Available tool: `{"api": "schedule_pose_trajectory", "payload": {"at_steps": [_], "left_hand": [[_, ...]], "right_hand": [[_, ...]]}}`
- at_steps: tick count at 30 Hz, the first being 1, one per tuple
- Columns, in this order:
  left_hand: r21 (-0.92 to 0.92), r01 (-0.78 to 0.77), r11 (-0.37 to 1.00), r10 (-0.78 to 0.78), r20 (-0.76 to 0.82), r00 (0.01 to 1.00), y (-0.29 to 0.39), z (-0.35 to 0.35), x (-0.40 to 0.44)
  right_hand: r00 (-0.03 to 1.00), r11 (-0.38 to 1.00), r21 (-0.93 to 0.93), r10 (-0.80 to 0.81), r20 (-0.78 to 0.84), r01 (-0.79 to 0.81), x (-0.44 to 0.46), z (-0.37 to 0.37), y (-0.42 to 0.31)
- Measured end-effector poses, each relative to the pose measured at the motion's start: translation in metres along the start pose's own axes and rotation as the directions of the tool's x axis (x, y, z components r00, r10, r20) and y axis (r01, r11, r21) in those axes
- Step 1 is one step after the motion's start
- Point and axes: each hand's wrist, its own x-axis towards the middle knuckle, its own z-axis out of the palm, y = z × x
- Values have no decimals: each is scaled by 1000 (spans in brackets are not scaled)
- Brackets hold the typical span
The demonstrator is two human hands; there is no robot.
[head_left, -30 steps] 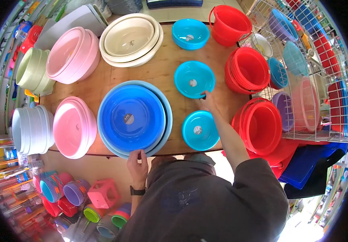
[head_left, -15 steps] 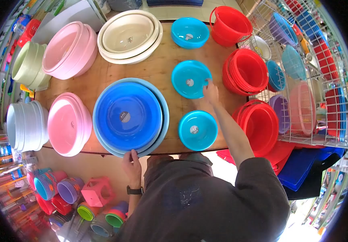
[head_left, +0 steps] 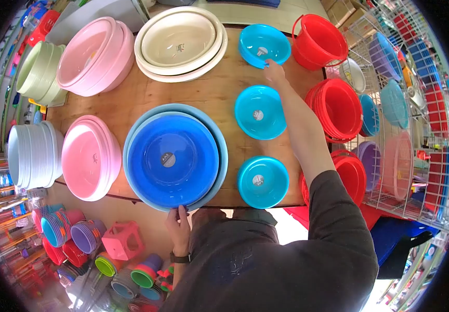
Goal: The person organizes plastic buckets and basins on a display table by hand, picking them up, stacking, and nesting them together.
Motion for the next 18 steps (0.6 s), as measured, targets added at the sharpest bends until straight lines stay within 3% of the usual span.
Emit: {"api": "schedule_pose_trajectory", "payload": {"at_steps": [4,7,10,13,18], "left_hand": [[75,45,996,-51,82,995,0,-6,-3],[67,5,998,-6,10,1000,-3,-2,-2],[98,32,995,-35,33,999,9,-2,0],[57,46,997,-46,-2,999,15,0,-2],[61,59,996,-61,29,998,20,0,-2]], "right_hand": [[980,976,110,194,-52,-188,21,25,8],[984,967,187,178,-4,-174,34,46,27],[990,987,107,129,-60,-122,44,42,32],[963,989,-3,141,-231,-145,37,28,16],[961,988,-5,150,-233,-155,27,-4,-12]]}}
